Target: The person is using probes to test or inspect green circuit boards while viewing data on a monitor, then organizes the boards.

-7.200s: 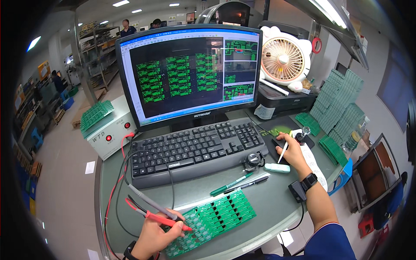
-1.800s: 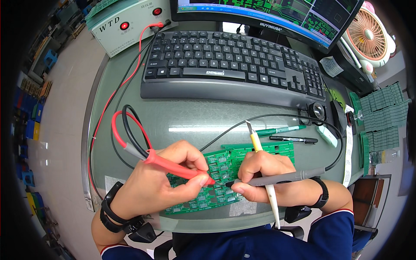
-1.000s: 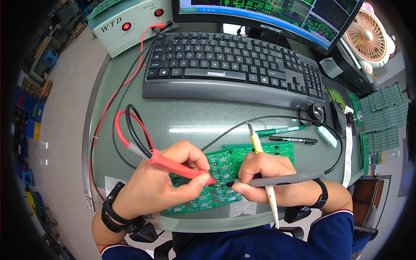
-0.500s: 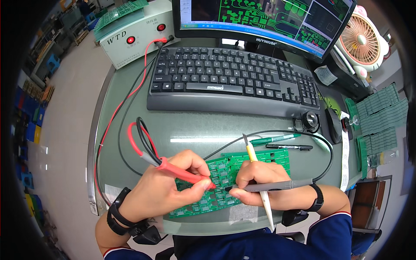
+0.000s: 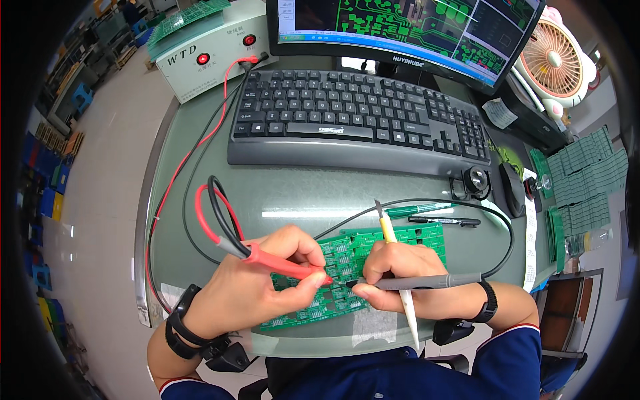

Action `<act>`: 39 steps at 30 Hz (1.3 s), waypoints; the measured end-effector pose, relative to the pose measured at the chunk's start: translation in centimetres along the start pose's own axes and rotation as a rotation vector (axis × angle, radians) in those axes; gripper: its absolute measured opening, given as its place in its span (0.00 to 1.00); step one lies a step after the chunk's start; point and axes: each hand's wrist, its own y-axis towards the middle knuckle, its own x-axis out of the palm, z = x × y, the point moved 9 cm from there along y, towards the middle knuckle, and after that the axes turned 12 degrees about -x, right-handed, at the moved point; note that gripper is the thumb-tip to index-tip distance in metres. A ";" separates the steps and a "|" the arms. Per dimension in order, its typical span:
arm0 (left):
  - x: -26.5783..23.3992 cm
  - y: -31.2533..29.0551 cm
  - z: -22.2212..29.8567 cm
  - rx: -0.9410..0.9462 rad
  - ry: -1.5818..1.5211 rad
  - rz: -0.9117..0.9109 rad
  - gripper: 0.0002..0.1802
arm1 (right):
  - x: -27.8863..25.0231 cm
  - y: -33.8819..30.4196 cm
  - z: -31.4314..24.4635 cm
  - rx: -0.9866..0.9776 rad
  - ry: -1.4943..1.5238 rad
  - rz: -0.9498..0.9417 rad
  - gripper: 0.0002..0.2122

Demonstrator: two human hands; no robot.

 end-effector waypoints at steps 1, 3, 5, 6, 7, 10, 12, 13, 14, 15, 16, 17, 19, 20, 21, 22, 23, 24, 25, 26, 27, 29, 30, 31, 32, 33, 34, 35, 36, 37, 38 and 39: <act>0.0 0.0 0.0 -0.002 0.000 -0.001 0.09 | 0.0 0.0 0.0 -0.014 0.006 0.014 0.11; 0.0 -0.1 0.1 -0.003 0.011 -0.005 0.09 | -0.2 -0.2 0.3 -0.003 0.023 0.015 0.11; 0.0 0.0 -0.1 -0.024 -0.005 -0.013 0.09 | -0.4 0.0 0.3 0.004 0.047 0.020 0.12; 0.0 0.1 -0.3 -0.042 -0.020 -0.020 0.09 | -0.4 0.0 0.4 0.007 0.047 0.020 0.12; 0.0 0.1 -0.4 -0.044 -0.021 -0.022 0.09 | -0.5 0.0 0.4 0.002 0.034 0.019 0.12; 0.2 0.1 -0.7 -0.066 -0.067 -0.041 0.09 | -0.4 0.0 0.3 0.001 0.015 0.009 0.12; 0.2 0.2 -0.7 -0.067 -0.082 -0.042 0.09 | -0.3 0.0 0.4 0.004 0.008 0.000 0.12; 0.2 0.2 -0.7 -0.068 -0.084 -0.043 0.09 | -0.3 0.0 0.5 0.006 0.019 0.004 0.12; 0.1 0.2 -0.7 -0.061 -0.082 -0.040 0.09 | -0.3 -0.1 0.5 0.008 0.030 0.009 0.13; 0.1 0.2 -0.7 -0.053 -0.081 -0.038 0.09 | -0.3 0.0 0.5 0.009 0.030 0.008 0.13; 0.1 0.2 -0.7 -0.054 -0.082 -0.037 0.09 | -0.2 0.0 0.5 0.012 0.031 0.004 0.13; 0.1 0.1 -0.5 -0.040 -0.063 -0.030 0.09 | -0.2 0.0 0.5 0.015 0.032 0.000 0.13; 0.0 0.1 -0.4 -0.027 -0.044 -0.024 0.09 | -0.2 0.0 0.5 0.014 0.029 0.003 0.13; 0.0 0.1 -0.3 -0.006 -0.021 -0.020 0.09 | -0.2 0.0 0.5 0.012 0.026 0.006 0.13; 0.0 0.1 -0.1 0.015 0.001 -0.016 0.09 | -0.2 0.0 0.5 0.012 0.027 0.006 0.13; 0.0 0.1 -0.1 0.015 0.001 -0.017 0.09 | -0.2 0.0 0.5 0.011 0.016 0.000 0.13; 0.0 0.1 -0.2 0.013 -0.002 -0.009 0.09 | -0.2 0.1 0.5 0.010 0.005 -0.007 0.13; 0.0 0.1 -0.2 0.010 -0.004 -0.002 0.09 | -0.2 0.0 0.5 0.010 0.005 -0.007 0.13; 0.0 0.1 -0.1 0.010 -0.004 -0.002 0.09 | -0.2 0.1 0.4 0.000 -0.009 -0.004 0.13; 0.0 0.0 0.2 0.023 0.019 0.005 0.10 | -0.2 0.1 0.4 -0.009 -0.024 -0.001 0.14; -0.1 0.0 0.3 0.036 0.042 0.013 0.10 | -0.1 0.1 0.3 -0.009 -0.023 0.000 0.14; -0.1 0.1 0.1 0.038 0.026 0.013 0.10 | -0.2 0.1 0.3 -0.010 -0.021 0.005 0.14; -0.1 0.1 0.1 0.040 0.010 0.014 0.10 | -0.2 0.1 0.4 -0.009 -0.021 0.006 0.14; -0.1 0.1 0.1 0.039 0.010 0.014 0.10 | -0.2 0.1 0.3 -0.019 -0.022 0.007 0.14; -0.1 0.1 0.0 0.025 0.002 0.010 0.10 | -0.2 0.1 0.2 -0.029 -0.022 0.009 0.14; -0.1 0.2 0.0 0.011 -0.007 0.005 0.10 | -0.1 0.1 0.3 -0.030 -0.021 0.009 0.14; -0.1 0.2 0.0 0.011 -0.007 0.004 0.10 | -0.2 0.1 0.3 -0.031 -0.018 0.012 0.14; 0.0 0.2 -0.1 0.004 -0.021 0.000 0.10 | -0.2 0.1 0.2 -0.032 -0.015 0.014 0.13; 0.0 0.2 -0.1 -0.003 -0.035 -0.005 0.10 | -0.2 0.0 0.2 -0.031 -0.015 0.014 0.13; 0.0 0.2 -0.1 -0.004 -0.035 -0.004 0.10 | -0.3 -0.1 0.4 -0.011 0.012 0.015 0.13; 0.0 0.2 -0.1 -0.007 -0.033 -0.002 0.10 | -0.3 -0.2 0.6 0.008 0.039 0.016 0.13; 0.0 0.2 -0.1 -0.011 -0.032 0.001 0.09 | -0.3 -0.2 0.6 0.008 0.040 0.016 0.13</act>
